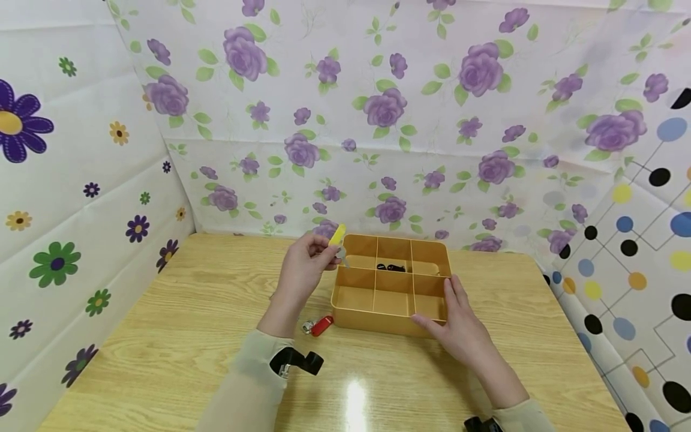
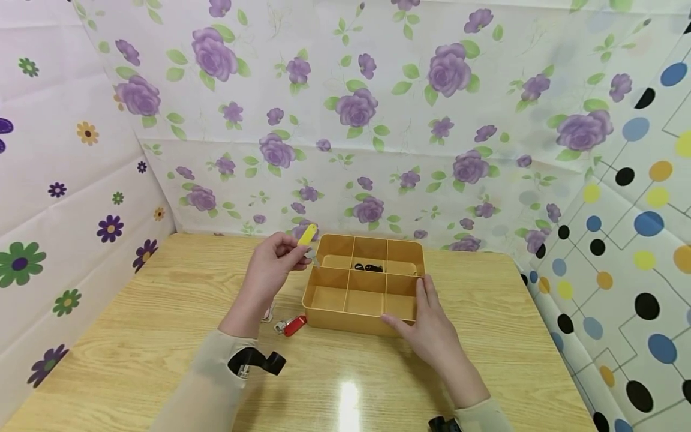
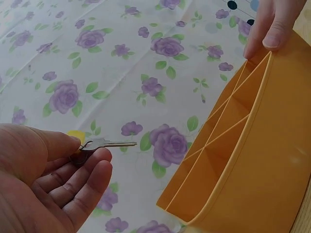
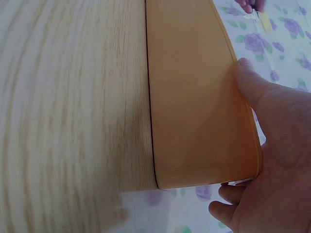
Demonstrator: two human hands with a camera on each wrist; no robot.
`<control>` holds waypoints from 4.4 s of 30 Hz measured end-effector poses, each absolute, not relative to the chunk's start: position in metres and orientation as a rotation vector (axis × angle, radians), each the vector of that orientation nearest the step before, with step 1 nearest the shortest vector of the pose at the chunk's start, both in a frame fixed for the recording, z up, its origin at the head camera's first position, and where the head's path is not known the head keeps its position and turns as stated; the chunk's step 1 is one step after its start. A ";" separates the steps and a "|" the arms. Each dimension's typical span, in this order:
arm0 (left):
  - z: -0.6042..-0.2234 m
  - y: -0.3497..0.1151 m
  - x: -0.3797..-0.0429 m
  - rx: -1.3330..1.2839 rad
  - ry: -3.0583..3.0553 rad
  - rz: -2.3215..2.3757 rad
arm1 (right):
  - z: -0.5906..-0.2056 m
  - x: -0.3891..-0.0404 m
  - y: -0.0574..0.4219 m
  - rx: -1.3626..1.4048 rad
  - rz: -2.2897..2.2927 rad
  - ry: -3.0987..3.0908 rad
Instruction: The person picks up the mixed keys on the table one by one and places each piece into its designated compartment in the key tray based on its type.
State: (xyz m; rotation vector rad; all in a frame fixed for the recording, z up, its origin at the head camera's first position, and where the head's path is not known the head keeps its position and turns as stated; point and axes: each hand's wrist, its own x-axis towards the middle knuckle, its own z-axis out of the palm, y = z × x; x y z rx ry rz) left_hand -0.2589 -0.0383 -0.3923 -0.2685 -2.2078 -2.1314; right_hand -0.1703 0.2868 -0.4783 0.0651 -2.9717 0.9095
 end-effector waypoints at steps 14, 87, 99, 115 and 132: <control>-0.387 -0.014 -0.264 -0.393 -2.236 -2.099 | -0.478 -0.170 0.288 0.066 0.909 -2.966; -0.380 0.121 -0.307 -0.536 -2.482 -1.759 | -0.480 -0.170 0.288 -0.002 1.010 -2.915; -0.387 0.135 -0.314 -0.492 -2.564 -1.598 | -0.480 -0.171 0.287 0.008 1.006 -2.895; -0.387 0.142 -0.309 -0.559 -2.658 -1.378 | -0.480 -0.171 0.287 0.001 1.022 -2.892; -0.392 0.129 -0.309 -0.537 -2.697 -1.281 | -0.480 -0.171 0.286 0.005 0.997 -2.889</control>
